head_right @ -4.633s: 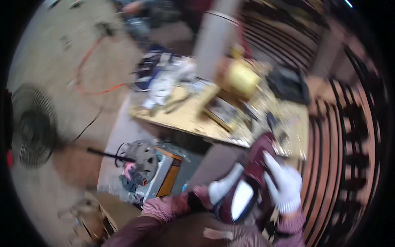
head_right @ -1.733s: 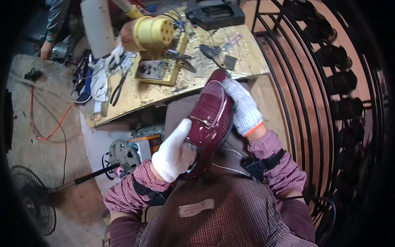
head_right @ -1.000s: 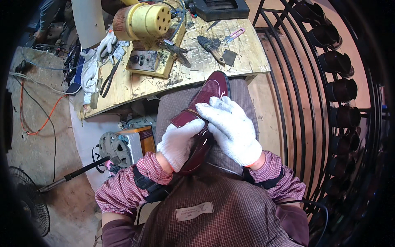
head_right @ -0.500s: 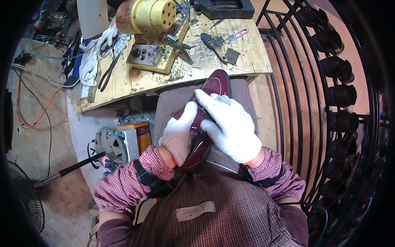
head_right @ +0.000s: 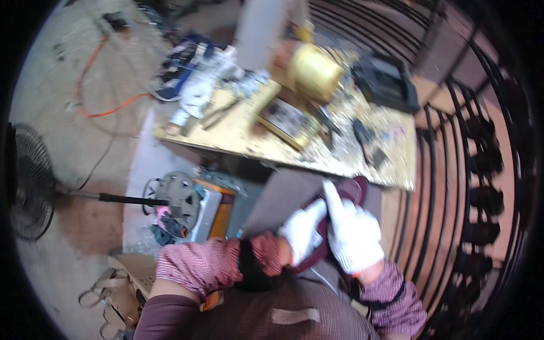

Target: The recorder is inspecting, cleaning, and applying finishing touches to leather dress shoes in a factory setting.

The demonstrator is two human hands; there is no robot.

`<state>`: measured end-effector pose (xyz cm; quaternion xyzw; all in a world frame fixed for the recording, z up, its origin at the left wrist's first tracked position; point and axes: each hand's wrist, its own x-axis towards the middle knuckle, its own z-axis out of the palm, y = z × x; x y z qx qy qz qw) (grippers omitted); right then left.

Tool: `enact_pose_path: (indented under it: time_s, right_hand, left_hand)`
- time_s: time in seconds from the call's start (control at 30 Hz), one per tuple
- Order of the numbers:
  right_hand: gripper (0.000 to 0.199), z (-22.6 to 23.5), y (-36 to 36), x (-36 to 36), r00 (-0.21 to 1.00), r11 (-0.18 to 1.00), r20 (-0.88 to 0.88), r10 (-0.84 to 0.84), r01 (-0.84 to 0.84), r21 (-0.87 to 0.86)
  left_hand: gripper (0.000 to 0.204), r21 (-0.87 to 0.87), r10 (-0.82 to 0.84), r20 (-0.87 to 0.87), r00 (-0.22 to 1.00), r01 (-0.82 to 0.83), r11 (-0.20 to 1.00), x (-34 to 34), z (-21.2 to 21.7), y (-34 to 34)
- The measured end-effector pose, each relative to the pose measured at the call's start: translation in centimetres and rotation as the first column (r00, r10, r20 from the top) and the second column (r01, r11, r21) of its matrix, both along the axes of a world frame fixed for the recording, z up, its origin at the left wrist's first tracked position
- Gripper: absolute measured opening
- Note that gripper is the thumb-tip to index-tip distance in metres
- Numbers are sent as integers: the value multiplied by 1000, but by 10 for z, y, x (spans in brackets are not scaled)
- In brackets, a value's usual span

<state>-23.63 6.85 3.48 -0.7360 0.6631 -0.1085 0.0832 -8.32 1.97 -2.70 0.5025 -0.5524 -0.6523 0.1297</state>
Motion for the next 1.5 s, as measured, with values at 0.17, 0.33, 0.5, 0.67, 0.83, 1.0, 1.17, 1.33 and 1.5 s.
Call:
enact_pose_path:
  time_s: [0.17,0.33,0.5,0.67,0.83,1.0,1.17,1.33,1.5]
  right_hand:
    - [78,-11,1,11,983,990,-132,-130,136,35]
    - [71,-26,15,5,990,993,-94,-109,106,-43]
    - [67,-34,19,0,993,992,-111,-50,36,-125]
    - [65,-27,15,3,993,993,-115,-27,13,-121]
    - [65,-14,17,-3,991,993,137,7,9,-116]
    - [59,-15,27,-21,911,996,406,-78,88,-8]
    - [64,-13,29,-16,854,990,504,-128,144,7]
    - [67,-12,28,-9,905,988,403,-138,156,-14]
    - [66,-19,31,-10,922,988,366,-129,151,-34]
  left_hand:
    - [40,486,257,-60,965,-196,851,-15,5,-2]
    - [28,445,207,-137,969,-126,886,-18,-15,-1]
    - [22,491,244,-168,955,-134,861,-16,-18,0]
    - [15,461,165,-95,982,-104,881,-11,-6,-4]
    - [10,410,-119,-310,943,246,878,12,-13,-9]
    - [22,-219,-313,-380,870,244,945,25,-17,-9]
    - [38,-283,-312,-155,937,260,923,28,4,-10]
    - [38,-627,-508,141,850,473,619,28,11,-14]
    - [26,405,123,-378,918,44,913,10,11,-3]
